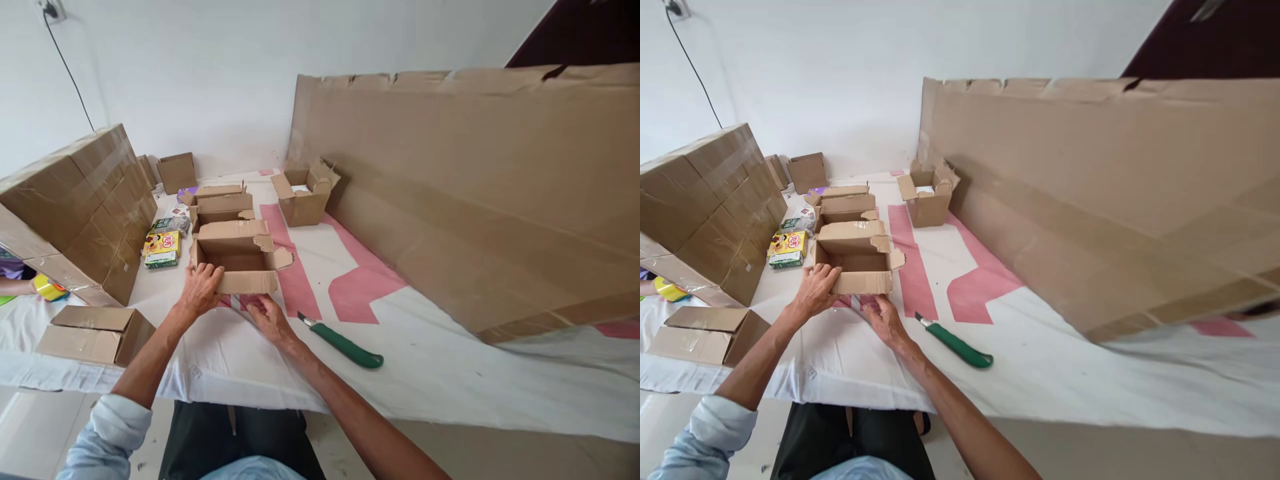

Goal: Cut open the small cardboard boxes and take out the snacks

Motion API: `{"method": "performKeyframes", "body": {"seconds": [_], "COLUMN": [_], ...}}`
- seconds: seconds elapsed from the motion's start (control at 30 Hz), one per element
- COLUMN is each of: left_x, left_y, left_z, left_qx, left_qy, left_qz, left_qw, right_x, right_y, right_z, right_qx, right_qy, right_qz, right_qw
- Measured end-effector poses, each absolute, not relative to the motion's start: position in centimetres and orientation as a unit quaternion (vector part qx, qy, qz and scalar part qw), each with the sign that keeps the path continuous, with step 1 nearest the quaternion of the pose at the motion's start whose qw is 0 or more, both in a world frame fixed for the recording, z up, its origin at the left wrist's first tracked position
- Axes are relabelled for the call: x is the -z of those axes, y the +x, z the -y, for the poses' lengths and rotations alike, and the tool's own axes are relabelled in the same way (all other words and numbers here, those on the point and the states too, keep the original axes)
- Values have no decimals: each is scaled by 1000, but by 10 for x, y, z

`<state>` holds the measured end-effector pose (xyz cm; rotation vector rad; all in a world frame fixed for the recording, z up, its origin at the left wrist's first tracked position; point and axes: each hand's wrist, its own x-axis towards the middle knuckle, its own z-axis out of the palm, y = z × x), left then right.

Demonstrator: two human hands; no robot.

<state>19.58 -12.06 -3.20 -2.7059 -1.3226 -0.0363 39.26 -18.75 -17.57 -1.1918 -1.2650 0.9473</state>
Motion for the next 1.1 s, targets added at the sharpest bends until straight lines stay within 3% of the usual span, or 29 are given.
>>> {"method": "performKeyframes", "body": {"seconds": [0.53,1.1], "left_x": [39,42], "left_y": [203,231], "left_z": [101,103], "left_qx": [36,54], "left_qy": [-880,-862], "left_qz": [469,502], "left_qw": [66,48], "right_x": [180,202], "right_y": [388,405], "right_z": [159,128], "right_qx": [-428,-319], "right_qy": [-492,-500], "right_qz": [525,595], "right_qw": [547,542]}}
